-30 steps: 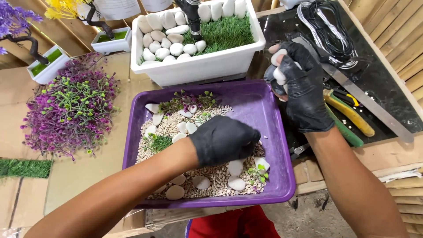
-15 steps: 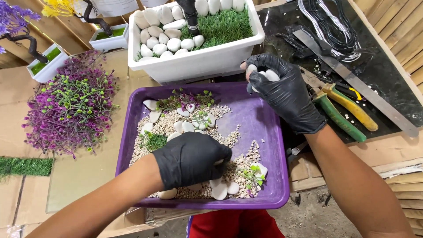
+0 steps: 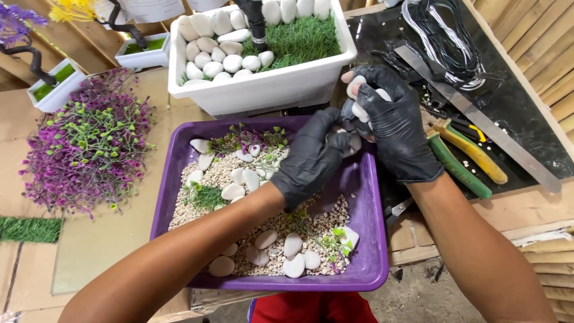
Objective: The person arranges white stones and small green plants in a purple tray and a white rectangular pot containing a bonsai tree. They carefully place the stones around the base of the tree and among the plants, adjusting their positions by hand.
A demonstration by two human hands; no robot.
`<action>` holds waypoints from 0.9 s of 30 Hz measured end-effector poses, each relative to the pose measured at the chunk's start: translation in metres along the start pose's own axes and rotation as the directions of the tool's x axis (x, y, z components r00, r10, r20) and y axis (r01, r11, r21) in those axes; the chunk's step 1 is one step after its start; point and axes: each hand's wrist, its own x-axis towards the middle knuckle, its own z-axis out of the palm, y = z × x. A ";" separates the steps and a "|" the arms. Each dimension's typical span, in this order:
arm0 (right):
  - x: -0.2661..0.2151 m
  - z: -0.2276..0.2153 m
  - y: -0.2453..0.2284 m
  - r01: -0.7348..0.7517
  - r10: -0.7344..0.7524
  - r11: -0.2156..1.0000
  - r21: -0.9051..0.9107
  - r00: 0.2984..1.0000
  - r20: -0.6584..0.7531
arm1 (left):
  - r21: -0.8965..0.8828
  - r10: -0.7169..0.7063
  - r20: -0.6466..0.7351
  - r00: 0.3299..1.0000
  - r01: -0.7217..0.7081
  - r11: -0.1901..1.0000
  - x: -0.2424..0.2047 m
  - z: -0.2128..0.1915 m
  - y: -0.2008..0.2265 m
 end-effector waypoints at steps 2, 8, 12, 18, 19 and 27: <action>0.002 -0.003 0.004 0.026 -0.026 0.998 -0.053 1.000 0.008 | -0.322 -0.157 0.022 0.987 0.156 0.934 0.008 -0.009 -0.017; 0.000 -0.004 -0.001 0.075 -0.061 0.987 -0.142 0.993 0.100 | -0.108 0.114 0.098 0.989 -0.103 0.989 -0.019 -0.037 0.024; -0.009 -0.010 0.008 0.218 -0.152 0.949 -0.226 0.949 0.275 | 0.102 0.373 0.243 0.895 -0.407 0.908 -0.052 -0.039 0.065; -0.005 -0.005 0.019 0.325 -0.157 0.799 -0.505 0.925 0.346 | 0.642 0.430 0.238 0.871 -0.473 0.604 -0.067 -0.022 0.000; -0.005 -0.007 0.019 0.303 -0.135 0.811 -0.501 0.930 0.343 | 0.712 0.429 0.238 0.871 -0.457 0.533 -0.063 -0.016 -0.015; -0.004 -0.003 0.023 0.153 -0.037 0.852 -0.501 0.972 0.233 | 0.693 0.354 0.217 0.910 -0.399 0.601 -0.073 -0.019 -0.024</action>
